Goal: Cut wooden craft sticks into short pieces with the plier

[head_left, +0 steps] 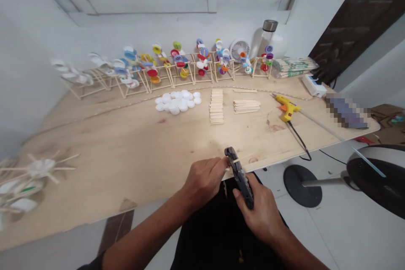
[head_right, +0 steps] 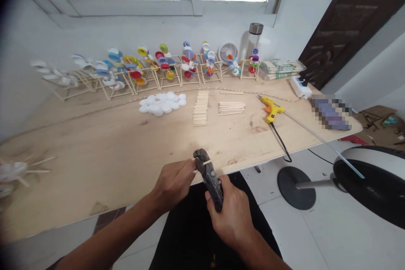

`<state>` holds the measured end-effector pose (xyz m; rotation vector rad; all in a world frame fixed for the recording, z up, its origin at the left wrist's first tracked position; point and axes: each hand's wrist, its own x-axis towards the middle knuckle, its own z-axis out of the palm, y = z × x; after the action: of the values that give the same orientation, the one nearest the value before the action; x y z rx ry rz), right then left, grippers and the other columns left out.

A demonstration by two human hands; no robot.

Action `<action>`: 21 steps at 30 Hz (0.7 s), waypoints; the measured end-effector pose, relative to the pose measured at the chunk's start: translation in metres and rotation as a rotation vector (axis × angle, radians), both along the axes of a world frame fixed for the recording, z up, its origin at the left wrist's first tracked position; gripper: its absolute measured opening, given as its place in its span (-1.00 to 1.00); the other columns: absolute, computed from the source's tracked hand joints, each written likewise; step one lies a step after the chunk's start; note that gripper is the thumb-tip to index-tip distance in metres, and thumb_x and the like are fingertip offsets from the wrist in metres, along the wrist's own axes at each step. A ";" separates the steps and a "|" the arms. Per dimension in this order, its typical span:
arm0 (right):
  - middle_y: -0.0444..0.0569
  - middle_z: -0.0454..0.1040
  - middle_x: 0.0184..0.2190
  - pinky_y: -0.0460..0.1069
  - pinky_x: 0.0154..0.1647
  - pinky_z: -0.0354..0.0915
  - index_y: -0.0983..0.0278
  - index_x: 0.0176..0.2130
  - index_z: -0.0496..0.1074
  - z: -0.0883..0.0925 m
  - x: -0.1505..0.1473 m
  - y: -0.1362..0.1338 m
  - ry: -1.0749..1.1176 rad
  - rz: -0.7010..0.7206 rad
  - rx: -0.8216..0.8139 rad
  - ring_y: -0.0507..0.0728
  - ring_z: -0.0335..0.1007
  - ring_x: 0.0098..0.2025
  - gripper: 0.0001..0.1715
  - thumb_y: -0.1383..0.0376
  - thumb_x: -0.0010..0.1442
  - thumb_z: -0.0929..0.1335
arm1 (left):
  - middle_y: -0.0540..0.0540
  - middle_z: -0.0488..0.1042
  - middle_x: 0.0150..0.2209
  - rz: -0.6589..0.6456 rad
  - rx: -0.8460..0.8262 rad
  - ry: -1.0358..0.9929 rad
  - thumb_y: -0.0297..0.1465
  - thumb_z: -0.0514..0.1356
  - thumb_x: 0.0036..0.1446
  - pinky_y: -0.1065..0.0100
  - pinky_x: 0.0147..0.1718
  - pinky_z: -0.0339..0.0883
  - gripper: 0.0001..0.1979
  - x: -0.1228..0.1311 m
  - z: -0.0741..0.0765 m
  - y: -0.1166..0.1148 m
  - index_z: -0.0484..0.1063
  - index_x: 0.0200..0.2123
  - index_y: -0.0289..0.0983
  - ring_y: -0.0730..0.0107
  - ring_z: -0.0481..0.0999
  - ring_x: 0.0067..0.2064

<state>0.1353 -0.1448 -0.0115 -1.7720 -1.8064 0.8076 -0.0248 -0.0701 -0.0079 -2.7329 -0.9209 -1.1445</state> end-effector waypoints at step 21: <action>-0.07 0.43 -0.47 -0.04 -0.43 0.19 0.28 -0.18 0.25 -0.001 0.016 0.002 -0.035 0.114 0.076 0.13 0.36 -0.44 -0.77 0.31 0.10 0.25 | 0.02 0.30 -0.59 -0.131 -0.275 -0.050 -0.51 -0.09 0.19 0.48 -0.59 0.16 -0.81 -0.001 0.009 -0.008 0.22 -0.44 -0.31 0.52 0.29 -0.59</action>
<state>0.1518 -0.1424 -0.0130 -1.6578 -1.9493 0.7450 -0.0254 -0.0780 0.0008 -3.0364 -0.9857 -1.1929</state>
